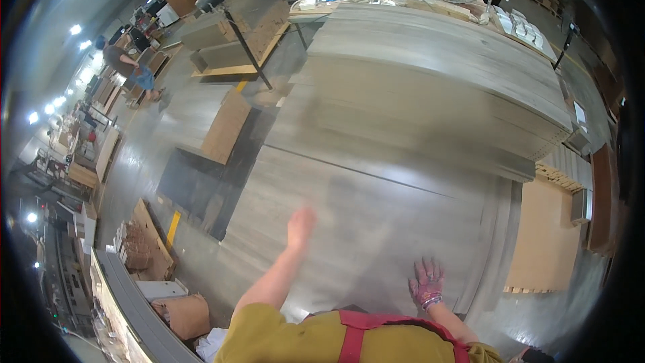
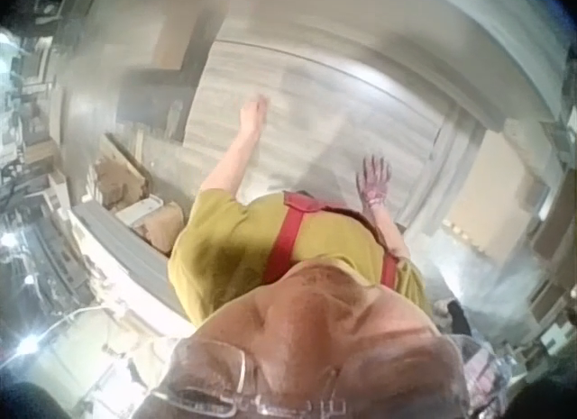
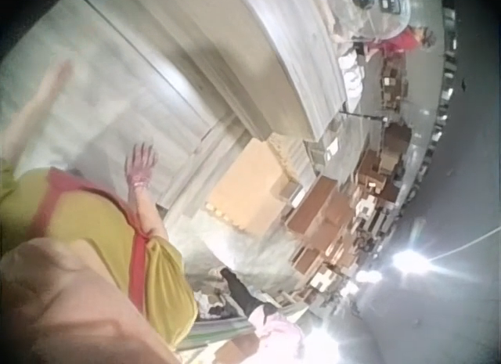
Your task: The person wipes long wooden slats with a cloth, picks them up to move them to a stack, and uses a small block to sand or clean the surfaces of the slats on a workbench.
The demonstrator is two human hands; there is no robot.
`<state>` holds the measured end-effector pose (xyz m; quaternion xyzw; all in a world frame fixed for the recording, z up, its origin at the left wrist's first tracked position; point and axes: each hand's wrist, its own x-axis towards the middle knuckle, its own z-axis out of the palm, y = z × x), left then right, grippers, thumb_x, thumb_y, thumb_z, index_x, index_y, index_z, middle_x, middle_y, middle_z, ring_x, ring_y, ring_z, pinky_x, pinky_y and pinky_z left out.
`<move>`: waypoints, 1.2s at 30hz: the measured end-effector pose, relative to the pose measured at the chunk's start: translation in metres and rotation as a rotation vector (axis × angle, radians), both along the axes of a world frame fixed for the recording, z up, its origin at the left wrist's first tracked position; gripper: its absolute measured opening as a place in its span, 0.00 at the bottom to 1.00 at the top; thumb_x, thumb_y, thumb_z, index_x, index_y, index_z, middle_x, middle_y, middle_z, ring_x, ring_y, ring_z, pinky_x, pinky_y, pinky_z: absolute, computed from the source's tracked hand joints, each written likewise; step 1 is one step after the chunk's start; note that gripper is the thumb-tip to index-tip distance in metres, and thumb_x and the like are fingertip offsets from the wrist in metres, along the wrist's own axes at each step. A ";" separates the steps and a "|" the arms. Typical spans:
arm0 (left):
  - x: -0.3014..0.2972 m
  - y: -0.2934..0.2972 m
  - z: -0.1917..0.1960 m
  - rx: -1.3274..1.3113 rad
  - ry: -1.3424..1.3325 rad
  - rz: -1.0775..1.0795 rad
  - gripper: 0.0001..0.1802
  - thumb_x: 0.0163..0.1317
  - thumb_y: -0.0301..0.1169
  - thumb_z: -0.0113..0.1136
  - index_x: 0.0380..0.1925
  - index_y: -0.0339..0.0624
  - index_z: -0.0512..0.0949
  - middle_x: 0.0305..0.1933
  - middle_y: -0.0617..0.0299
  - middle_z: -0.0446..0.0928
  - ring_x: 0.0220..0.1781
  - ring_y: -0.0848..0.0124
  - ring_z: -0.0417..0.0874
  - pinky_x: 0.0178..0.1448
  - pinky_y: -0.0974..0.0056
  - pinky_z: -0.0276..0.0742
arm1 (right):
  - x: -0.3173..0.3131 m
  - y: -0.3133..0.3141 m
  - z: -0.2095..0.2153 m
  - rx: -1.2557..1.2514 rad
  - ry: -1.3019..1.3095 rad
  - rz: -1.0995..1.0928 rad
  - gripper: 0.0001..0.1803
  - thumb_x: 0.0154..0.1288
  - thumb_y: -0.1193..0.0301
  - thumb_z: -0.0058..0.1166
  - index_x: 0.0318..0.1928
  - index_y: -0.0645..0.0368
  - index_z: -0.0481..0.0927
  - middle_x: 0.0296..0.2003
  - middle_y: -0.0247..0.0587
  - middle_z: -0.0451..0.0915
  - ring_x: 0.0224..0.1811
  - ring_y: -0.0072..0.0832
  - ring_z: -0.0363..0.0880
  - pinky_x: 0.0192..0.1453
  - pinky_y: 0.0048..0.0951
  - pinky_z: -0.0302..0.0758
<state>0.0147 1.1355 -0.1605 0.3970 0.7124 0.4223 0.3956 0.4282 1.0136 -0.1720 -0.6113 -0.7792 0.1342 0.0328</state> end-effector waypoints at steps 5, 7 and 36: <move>0.025 -0.135 0.073 -0.224 -0.282 0.234 0.15 0.67 0.36 0.47 0.44 0.38 0.78 0.39 0.60 0.81 0.43 0.72 0.80 0.45 0.66 0.73 | -0.001 -0.004 0.007 0.006 0.018 -0.001 0.32 0.62 0.56 0.49 0.65 0.51 0.63 0.67 0.44 0.58 0.72 0.46 0.49 0.74 0.52 0.39; 0.021 -0.178 0.092 -0.259 -0.172 0.181 0.16 0.68 0.36 0.47 0.45 0.37 0.78 0.40 0.60 0.81 0.44 0.71 0.81 0.46 0.66 0.74 | -0.003 -0.006 0.005 0.012 0.018 0.016 0.32 0.62 0.56 0.48 0.66 0.51 0.62 0.68 0.44 0.57 0.72 0.46 0.49 0.74 0.51 0.39; -0.130 -0.777 0.081 -0.401 0.392 0.420 0.13 0.64 0.37 0.48 0.38 0.41 0.77 0.40 0.46 0.78 0.44 0.47 0.78 0.46 0.49 0.73 | -0.333 -0.164 -0.052 -0.455 0.753 0.430 0.36 0.61 0.76 0.51 0.70 0.54 0.55 0.70 0.44 0.53 0.72 0.40 0.52 0.72 0.43 0.57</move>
